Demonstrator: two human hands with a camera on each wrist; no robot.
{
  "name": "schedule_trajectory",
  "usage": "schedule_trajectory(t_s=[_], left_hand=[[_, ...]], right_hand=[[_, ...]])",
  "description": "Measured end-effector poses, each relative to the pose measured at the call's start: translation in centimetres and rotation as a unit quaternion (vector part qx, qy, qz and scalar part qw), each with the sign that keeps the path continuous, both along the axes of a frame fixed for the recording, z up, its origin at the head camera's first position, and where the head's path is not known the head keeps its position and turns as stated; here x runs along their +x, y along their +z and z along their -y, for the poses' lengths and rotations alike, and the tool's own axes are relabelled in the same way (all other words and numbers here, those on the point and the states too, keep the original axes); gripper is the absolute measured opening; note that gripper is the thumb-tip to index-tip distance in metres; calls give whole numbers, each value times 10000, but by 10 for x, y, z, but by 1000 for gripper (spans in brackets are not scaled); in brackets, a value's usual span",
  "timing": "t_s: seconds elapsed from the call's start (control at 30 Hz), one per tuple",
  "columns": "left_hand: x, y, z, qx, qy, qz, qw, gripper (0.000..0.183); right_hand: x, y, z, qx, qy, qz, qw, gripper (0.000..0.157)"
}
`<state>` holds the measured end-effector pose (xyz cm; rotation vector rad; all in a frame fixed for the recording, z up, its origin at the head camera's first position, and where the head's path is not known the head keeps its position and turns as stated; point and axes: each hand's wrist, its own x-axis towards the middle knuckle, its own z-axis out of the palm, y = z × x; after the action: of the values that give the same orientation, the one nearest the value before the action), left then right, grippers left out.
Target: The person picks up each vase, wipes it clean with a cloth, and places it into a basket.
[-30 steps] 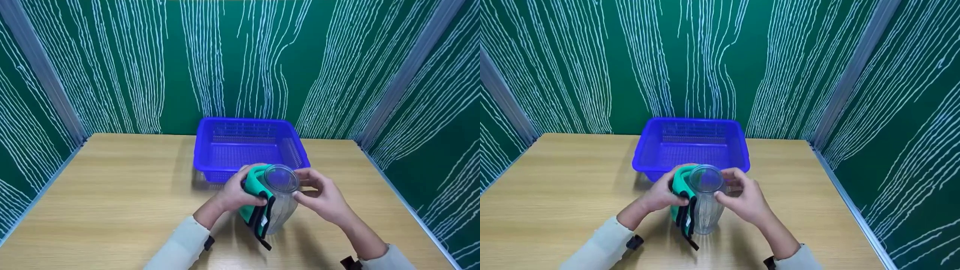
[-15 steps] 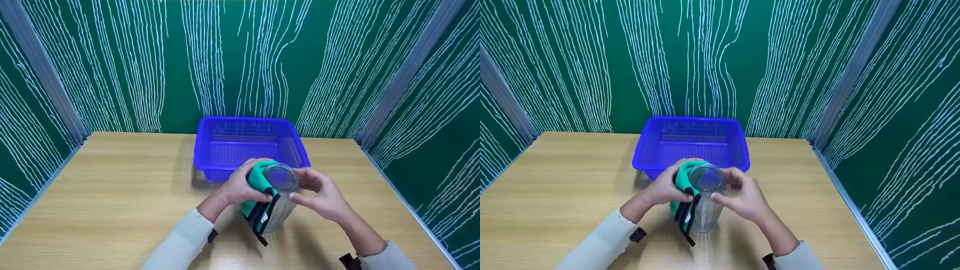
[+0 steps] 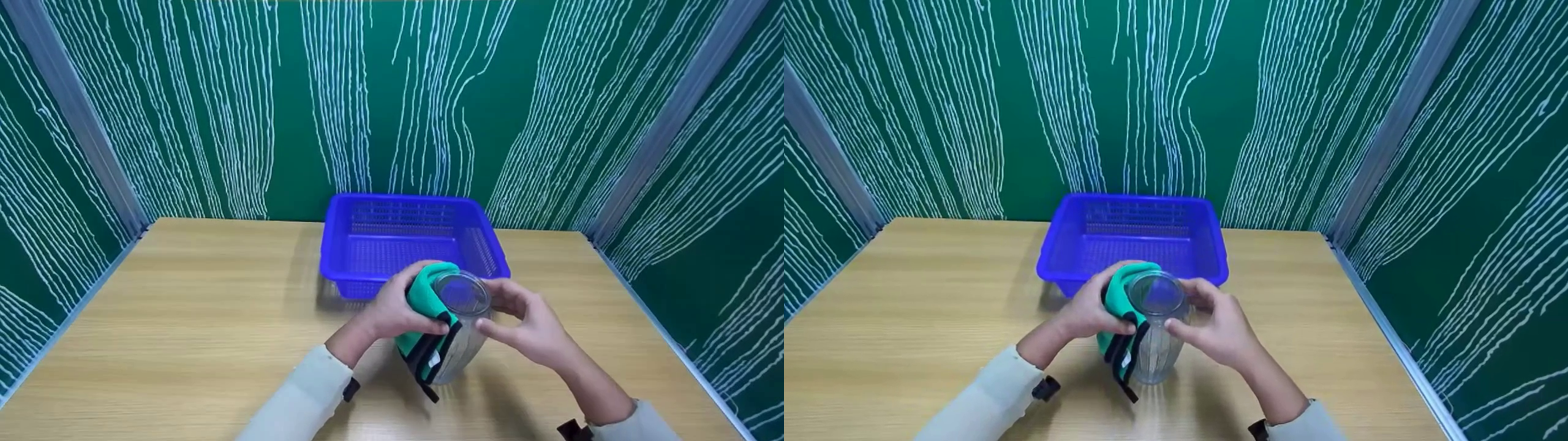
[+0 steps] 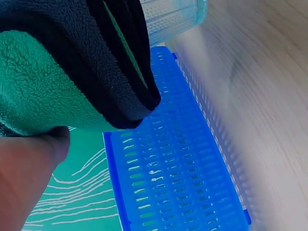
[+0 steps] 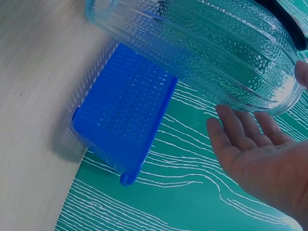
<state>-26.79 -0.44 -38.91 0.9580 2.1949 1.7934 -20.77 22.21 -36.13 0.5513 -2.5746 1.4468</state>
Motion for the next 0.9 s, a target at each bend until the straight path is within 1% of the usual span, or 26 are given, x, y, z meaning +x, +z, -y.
schedule_trajectory(t_s=[0.03, 0.1, 0.2, 0.33, 0.47, 0.6, 0.73, 0.8, 0.9], left_hand=[[0, 0, 0, 10, -76, 26, 10000, 80], [0, 0, 0, -82, -125, 81, 9999, 80], [-1, -2, 1, -214, -127, 115, 9996, 81], [-2, -6, 2, -230, -125, 116, 9996, 82], [-1, -11, 4, -135, -59, 58, 9999, 86], [-1, -14, 5, -131, 64, -129, 9998, 86], [-2, -18, 6, -253, 169, -322, 9990, 87], [-2, -19, 7, -321, 202, -306, 9988, 88], [-1, -21, 8, -355, 187, -145, 9991, 89]], right_hand=[[0, -1, 0, -42, 22, -22, 10000, 47], [0, -2, 0, -83, 37, -46, 9999, 46], [1, -2, 0, -112, 29, -43, 9999, 46], [2, -3, 0, -132, 19, -1, 9999, 47], [2, -3, 1, -137, 34, 73, 9999, 48], [3, -4, 1, -107, 0, 107, 9999, 48], [1, -5, -1, -72, -55, 137, 9999, 48], [1, -6, -1, -53, -74, 163, 9998, 49], [0, -7, -1, -89, -42, 200, 9998, 50]])
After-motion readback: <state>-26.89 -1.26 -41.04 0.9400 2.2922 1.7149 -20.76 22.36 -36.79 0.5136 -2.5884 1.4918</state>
